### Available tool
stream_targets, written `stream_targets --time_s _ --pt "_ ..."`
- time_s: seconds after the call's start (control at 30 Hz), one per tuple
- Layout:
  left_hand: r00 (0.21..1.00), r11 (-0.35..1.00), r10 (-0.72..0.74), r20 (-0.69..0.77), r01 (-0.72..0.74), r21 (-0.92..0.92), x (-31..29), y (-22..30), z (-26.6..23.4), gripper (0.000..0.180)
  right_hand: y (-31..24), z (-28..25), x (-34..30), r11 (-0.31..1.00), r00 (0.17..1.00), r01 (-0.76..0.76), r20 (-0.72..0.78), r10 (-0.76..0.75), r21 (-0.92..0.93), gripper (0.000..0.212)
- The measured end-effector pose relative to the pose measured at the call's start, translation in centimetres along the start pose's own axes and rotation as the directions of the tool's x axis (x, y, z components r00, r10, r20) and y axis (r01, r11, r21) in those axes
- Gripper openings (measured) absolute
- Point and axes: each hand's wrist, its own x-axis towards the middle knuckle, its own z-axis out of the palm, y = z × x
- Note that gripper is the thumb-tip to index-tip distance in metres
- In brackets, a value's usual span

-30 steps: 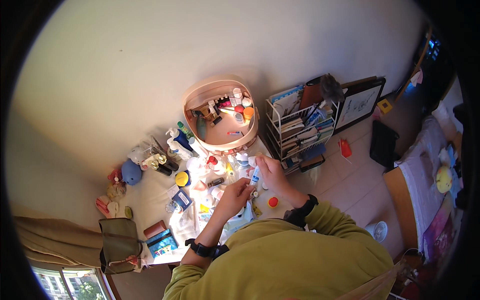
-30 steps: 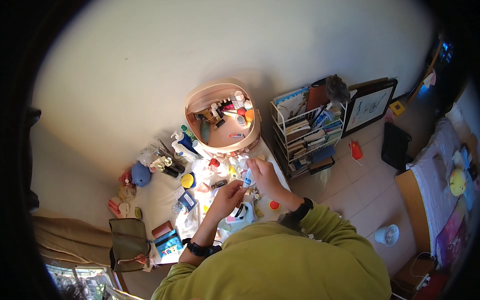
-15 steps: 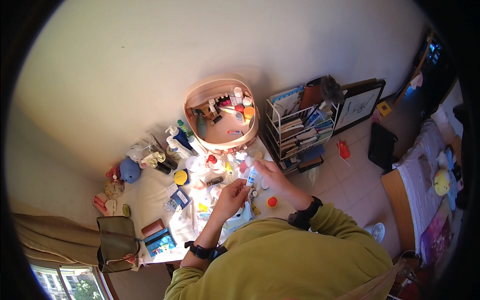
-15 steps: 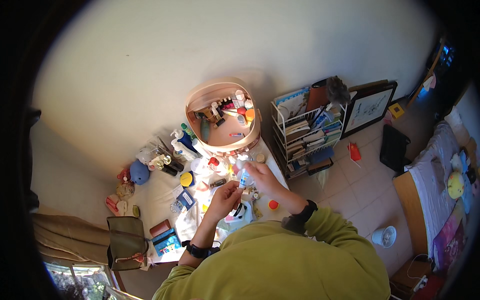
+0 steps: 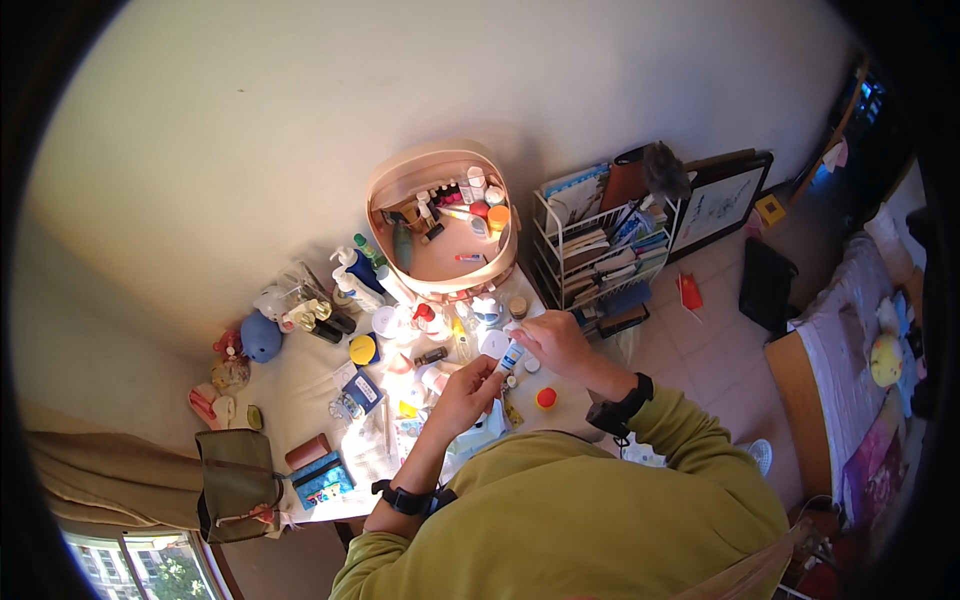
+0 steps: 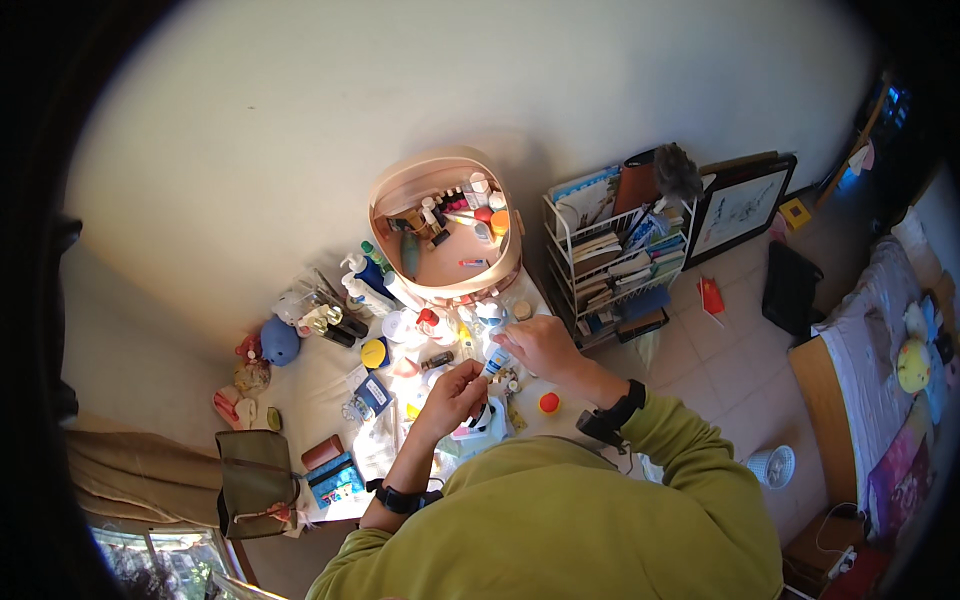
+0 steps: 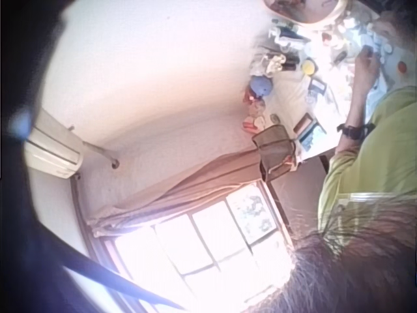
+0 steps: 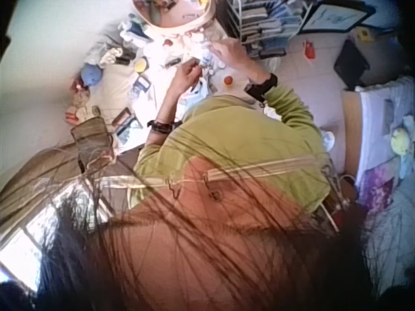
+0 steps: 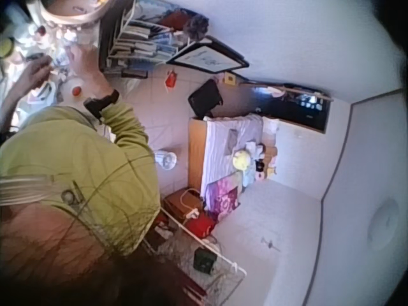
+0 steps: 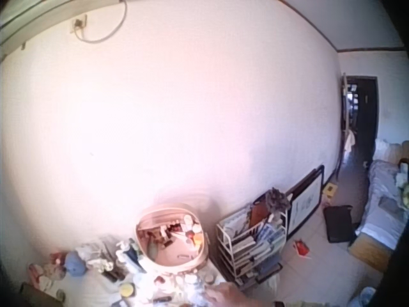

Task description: The person stands at a cluttered table and repeatedly picks up small cosmetic bottles and tubes, opens them, wipes the caps and necks with a tissue, and places them into a pink rotating organizer. The person handles items one at a time, including tubes, pump bottles, and jars, and occasionally wipes the table surface.

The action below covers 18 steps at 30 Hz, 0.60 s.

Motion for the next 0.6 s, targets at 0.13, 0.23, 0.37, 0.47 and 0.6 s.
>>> stream_targets --time_s 0.13,0.23,0.37,0.47,0.6 --pt "0.998 1.0 -0.018 0.064 0.017 0.019 -0.1 0.0 0.2 0.018 1.7 -1.1 0.6 0.973 0.972 0.232 0.039 -0.232 0.015 0.029" --pt "0.997 0.998 0.012 0.075 -0.007 -0.063 0.0 0.7 0.2 0.017 2.2 -1.7 1.1 0.961 0.962 0.273 -0.003 -0.274 0.03 0.029" --pt "0.997 0.99 0.069 0.018 -0.066 -0.123 0.5 1.8 -0.1 0.017 1.3 -1.0 1.0 0.983 0.978 0.099 -0.199 -0.067 0.156 0.028" --pt "0.996 0.992 0.067 -0.054 -0.073 -0.106 0.8 1.9 -0.2 0.017 0.4 0.4 0.6 0.898 0.961 -0.101 -0.192 0.2 0.428 0.031" --pt "0.971 0.99 0.133 -0.198 -0.122 0.066 1.3 1.2 0.1 0.015 0.6 1.5 0.1 0.859 0.914 -0.329 -0.098 0.394 0.391 0.037"
